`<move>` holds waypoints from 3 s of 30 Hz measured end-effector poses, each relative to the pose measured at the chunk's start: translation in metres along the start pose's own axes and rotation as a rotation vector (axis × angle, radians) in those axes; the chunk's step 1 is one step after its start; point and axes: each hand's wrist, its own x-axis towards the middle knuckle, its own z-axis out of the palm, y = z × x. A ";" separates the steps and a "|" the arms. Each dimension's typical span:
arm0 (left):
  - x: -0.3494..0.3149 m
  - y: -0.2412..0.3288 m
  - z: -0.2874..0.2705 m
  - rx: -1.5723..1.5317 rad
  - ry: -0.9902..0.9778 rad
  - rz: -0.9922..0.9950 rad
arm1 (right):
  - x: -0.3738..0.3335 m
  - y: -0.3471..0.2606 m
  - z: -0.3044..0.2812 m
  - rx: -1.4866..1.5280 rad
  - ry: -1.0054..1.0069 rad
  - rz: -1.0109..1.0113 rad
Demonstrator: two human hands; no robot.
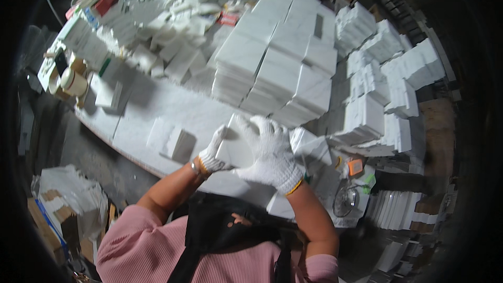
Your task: The person applies a white paste to the edges of small white rectangular blocks using a small spatula, then joins two blocks together and stacks them on a table. The person repeats this process with multiple blocks, building a stack of assembled units.
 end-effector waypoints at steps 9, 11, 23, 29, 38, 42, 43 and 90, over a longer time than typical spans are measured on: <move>-0.018 0.081 0.081 0.875 0.068 0.208 | 0.020 0.023 -0.036 -0.152 0.110 -0.045; -0.015 0.094 0.089 0.867 0.106 0.249 | 0.030 0.025 -0.043 -0.173 0.123 -0.068; 0.066 0.260 0.112 1.031 0.234 0.398 | -0.006 0.066 -0.060 0.272 0.477 0.214; 0.130 0.307 0.080 1.051 0.273 0.308 | -0.046 0.088 -0.041 0.327 0.390 0.312; 0.148 0.316 0.099 1.428 0.317 0.243 | -0.070 0.099 -0.030 0.377 0.375 0.364; 0.141 0.302 0.130 1.788 0.468 0.254 | -0.071 0.100 -0.024 0.402 0.325 0.365; 0.138 0.297 0.142 1.897 0.519 0.222 | -0.071 0.099 -0.024 0.396 0.319 0.356; -0.070 -0.040 -0.018 2.105 0.230 0.243 | -0.244 0.051 0.100 -0.033 -0.218 0.467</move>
